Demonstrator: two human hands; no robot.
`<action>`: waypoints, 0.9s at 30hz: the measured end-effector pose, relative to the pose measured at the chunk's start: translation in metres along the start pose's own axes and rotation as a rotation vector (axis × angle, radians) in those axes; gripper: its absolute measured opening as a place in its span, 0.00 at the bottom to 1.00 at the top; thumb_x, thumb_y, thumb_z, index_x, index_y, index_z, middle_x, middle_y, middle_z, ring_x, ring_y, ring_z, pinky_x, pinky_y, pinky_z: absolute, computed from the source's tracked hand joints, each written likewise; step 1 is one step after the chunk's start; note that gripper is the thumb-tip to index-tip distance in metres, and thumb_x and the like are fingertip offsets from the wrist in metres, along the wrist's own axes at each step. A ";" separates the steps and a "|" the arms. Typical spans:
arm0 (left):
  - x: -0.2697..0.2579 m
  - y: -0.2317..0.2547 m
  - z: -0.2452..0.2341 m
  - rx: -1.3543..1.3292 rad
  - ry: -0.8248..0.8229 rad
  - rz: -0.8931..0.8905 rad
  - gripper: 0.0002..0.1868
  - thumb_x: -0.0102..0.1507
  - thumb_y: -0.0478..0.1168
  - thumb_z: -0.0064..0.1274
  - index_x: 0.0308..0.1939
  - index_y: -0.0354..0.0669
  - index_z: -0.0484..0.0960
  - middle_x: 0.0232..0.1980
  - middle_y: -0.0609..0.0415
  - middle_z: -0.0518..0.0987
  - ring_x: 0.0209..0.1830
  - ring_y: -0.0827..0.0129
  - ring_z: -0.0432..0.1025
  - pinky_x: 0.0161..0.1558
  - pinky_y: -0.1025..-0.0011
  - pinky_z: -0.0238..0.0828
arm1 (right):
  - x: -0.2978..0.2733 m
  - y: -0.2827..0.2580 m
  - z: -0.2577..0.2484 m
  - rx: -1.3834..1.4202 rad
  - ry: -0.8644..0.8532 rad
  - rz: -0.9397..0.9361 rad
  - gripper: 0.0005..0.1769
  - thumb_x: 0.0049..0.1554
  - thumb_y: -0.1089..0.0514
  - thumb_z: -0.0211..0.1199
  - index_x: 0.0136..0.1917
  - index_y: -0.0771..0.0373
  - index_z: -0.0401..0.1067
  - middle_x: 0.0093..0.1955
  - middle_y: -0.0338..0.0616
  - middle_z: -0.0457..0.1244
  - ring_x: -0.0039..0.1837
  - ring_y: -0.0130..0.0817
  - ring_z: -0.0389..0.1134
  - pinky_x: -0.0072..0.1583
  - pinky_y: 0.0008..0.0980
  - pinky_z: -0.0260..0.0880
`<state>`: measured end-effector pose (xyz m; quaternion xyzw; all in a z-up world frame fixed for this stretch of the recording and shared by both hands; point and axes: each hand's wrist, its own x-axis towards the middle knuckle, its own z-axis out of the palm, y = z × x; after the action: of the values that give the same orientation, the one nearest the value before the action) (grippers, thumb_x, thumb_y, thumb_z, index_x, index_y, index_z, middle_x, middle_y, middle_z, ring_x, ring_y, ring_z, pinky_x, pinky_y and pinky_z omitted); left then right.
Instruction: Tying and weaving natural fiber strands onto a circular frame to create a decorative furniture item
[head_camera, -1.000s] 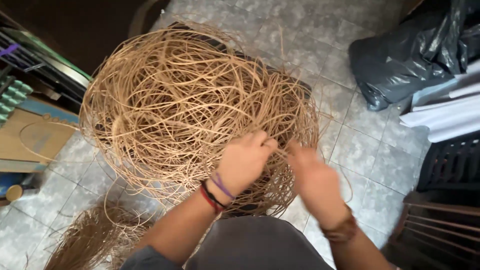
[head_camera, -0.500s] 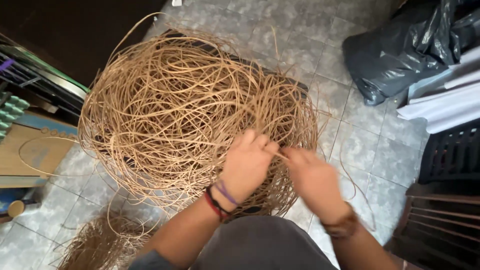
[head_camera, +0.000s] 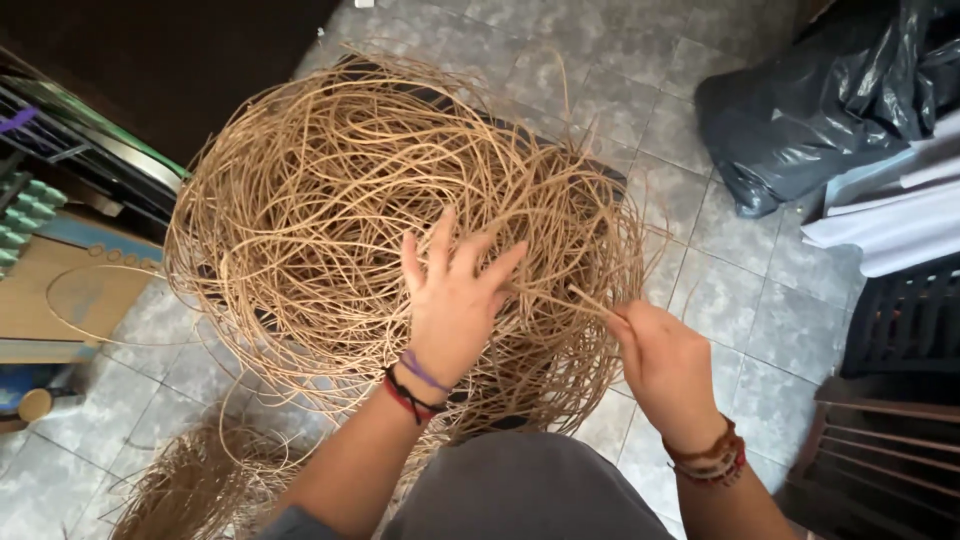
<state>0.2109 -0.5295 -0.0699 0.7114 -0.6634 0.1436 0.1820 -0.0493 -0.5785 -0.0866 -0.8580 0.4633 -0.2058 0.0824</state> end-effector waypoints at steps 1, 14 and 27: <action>-0.001 0.001 -0.002 0.001 0.003 -0.001 0.23 0.62 0.56 0.59 0.61 0.76 0.78 0.60 0.61 0.76 0.79 0.48 0.50 0.71 0.35 0.29 | 0.000 0.002 -0.001 -0.001 0.002 -0.002 0.13 0.66 0.42 0.56 0.50 0.49 0.74 0.37 0.38 0.66 0.46 0.44 0.73 0.50 0.41 0.73; -0.022 -0.002 0.024 -0.233 0.329 0.159 0.07 0.62 0.37 0.59 0.41 0.57 0.81 0.39 0.63 0.83 0.65 0.64 0.71 0.66 0.49 0.52 | 0.029 0.014 0.006 0.068 0.005 0.269 0.14 0.72 0.48 0.50 0.45 0.52 0.67 0.34 0.49 0.66 0.44 0.59 0.70 0.50 0.52 0.69; -0.019 -0.004 -0.003 -0.833 -0.079 0.079 0.10 0.63 0.31 0.54 0.31 0.55 0.81 0.62 0.60 0.79 0.78 0.49 0.58 0.70 0.40 0.48 | 0.068 -0.022 0.037 -0.049 -0.240 -0.135 0.17 0.67 0.41 0.53 0.44 0.52 0.68 0.34 0.45 0.67 0.44 0.51 0.73 0.47 0.48 0.72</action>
<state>0.2137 -0.5105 -0.0758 0.5560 -0.6981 -0.1573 0.4228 0.0165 -0.6250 -0.0939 -0.9074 0.3964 -0.0953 0.1022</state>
